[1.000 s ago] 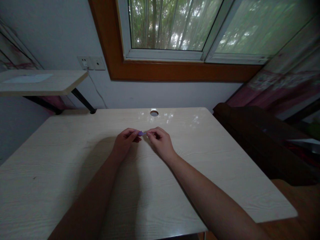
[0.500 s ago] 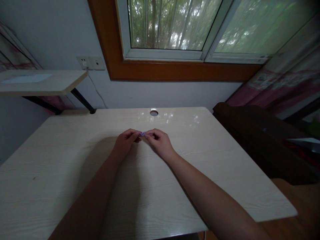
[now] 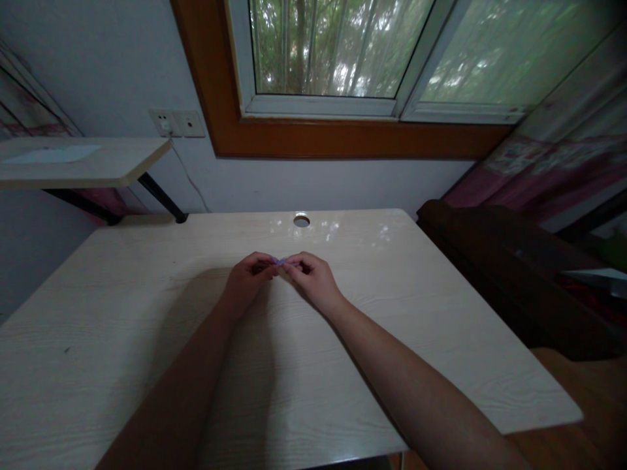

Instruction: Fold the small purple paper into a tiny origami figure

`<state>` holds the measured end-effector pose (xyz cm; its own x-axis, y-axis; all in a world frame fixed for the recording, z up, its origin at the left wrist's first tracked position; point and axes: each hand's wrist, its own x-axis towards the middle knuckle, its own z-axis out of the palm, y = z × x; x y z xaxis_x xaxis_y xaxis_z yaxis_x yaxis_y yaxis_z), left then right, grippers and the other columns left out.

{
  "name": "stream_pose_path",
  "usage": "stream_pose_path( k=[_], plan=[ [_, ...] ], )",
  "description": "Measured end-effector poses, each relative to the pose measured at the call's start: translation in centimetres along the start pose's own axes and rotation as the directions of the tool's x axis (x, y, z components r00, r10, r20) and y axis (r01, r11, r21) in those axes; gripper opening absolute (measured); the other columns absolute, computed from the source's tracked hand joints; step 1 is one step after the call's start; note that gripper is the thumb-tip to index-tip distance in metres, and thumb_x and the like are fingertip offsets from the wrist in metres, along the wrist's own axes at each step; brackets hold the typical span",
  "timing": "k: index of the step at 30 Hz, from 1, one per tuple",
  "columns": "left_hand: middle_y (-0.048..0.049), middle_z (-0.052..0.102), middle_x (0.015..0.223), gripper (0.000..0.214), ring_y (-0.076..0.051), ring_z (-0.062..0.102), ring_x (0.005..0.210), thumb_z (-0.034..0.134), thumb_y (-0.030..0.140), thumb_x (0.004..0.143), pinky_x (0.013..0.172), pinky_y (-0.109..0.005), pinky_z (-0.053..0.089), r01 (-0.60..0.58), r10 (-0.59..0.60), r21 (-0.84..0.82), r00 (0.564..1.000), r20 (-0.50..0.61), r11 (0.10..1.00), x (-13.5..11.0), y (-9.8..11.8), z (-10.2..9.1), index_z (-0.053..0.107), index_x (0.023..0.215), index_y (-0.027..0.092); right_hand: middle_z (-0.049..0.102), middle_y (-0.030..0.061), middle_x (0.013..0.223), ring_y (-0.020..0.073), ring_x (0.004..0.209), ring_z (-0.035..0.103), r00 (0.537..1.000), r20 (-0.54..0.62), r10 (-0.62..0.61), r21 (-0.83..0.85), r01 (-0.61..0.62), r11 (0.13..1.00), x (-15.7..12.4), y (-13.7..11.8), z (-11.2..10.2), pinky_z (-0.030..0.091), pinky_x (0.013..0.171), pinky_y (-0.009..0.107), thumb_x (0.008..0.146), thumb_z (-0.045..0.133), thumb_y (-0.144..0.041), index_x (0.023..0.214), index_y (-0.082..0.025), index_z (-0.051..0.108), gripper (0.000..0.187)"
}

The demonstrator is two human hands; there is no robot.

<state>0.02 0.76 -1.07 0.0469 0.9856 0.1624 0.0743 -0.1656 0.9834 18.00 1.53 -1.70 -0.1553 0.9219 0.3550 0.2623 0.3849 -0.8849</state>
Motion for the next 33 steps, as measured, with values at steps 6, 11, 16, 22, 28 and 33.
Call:
stream_pose_path(
  k=[6,11,16,22,28,33],
  plan=[
    [-0.0014,0.069,0.072,0.026,-0.015,0.064,0.067,0.075,0.042,0.074,0.067,-0.028,0.052,-0.019,0.019,0.016,0.999,-0.028,1.0,0.1,-0.2,-0.1,0.069,0.086,0.019,0.064,0.0036,0.085,0.0142,0.068,0.058,1.0,-0.006,-0.02,0.072,0.02,0.997,0.0,-0.6,-0.2,0.047,0.064,0.027,0.092,0.056,-0.04,0.093,-0.023,0.07,0.023],
    [-0.0017,0.07,0.072,0.024,-0.015,0.064,0.067,0.075,0.041,0.075,0.066,-0.028,0.052,-0.026,0.027,0.025,0.999,-0.026,0.999,0.0,0.1,0.0,0.071,0.086,0.02,0.061,0.0024,0.083,0.0138,0.067,0.055,0.997,-0.051,-0.052,0.058,0.055,0.997,0.0,-0.7,-0.3,0.046,0.064,0.027,0.089,0.061,-0.037,0.089,-0.023,0.069,0.016],
    [-0.0028,0.07,0.073,0.024,-0.015,0.063,0.067,0.072,0.041,0.077,0.066,-0.029,0.052,-0.043,0.043,0.009,0.999,-0.022,0.999,-0.2,0.4,0.0,0.07,0.084,0.018,0.06,0.0019,0.08,0.0151,0.072,0.056,0.994,-0.041,-0.098,0.001,0.098,0.995,0.1,-0.7,-0.3,0.046,0.068,0.028,0.086,0.065,-0.034,0.09,-0.023,0.071,0.013],
    [-0.002,0.07,0.071,0.022,-0.015,0.063,0.066,0.072,0.039,0.077,0.067,-0.029,0.052,-0.028,0.027,-0.023,0.999,-0.021,0.999,-0.2,0.6,0.0,0.07,0.082,0.018,0.06,0.0019,0.083,0.0146,0.071,0.056,0.995,-0.009,-0.098,0.012,0.098,0.995,0.1,-0.5,-0.3,0.046,0.066,0.028,0.086,0.066,-0.033,0.095,-0.026,0.072,0.014],
    [-0.0014,0.068,0.069,0.022,-0.015,0.063,0.067,0.072,0.039,0.077,0.068,-0.029,0.051,-0.007,0.008,-0.052,1.0,0.004,0.999,-0.3,0.8,0.0,0.069,0.081,0.017,0.059,0.002,0.085,0.0139,0.071,0.055,0.997,0.008,-0.08,0.033,0.08,0.996,0.1,-0.5,-0.2,0.046,0.065,0.027,0.085,0.066,-0.032,0.097,-0.025,0.072,0.015],
    [-0.0016,0.069,0.074,0.026,-0.015,0.065,0.069,0.075,0.037,0.075,0.067,-0.028,0.052,-0.024,0.026,-0.08,0.999,0.033,0.997,-0.3,0.7,-0.1,0.068,0.092,0.018,0.058,0.0013,0.082,0.0139,0.07,0.055,0.997,0.001,-0.079,0.03,0.079,0.996,0.1,-0.8,-0.3,0.046,0.066,0.027,0.085,0.067,-0.032,0.094,-0.025,0.073,0.013]
  ],
)
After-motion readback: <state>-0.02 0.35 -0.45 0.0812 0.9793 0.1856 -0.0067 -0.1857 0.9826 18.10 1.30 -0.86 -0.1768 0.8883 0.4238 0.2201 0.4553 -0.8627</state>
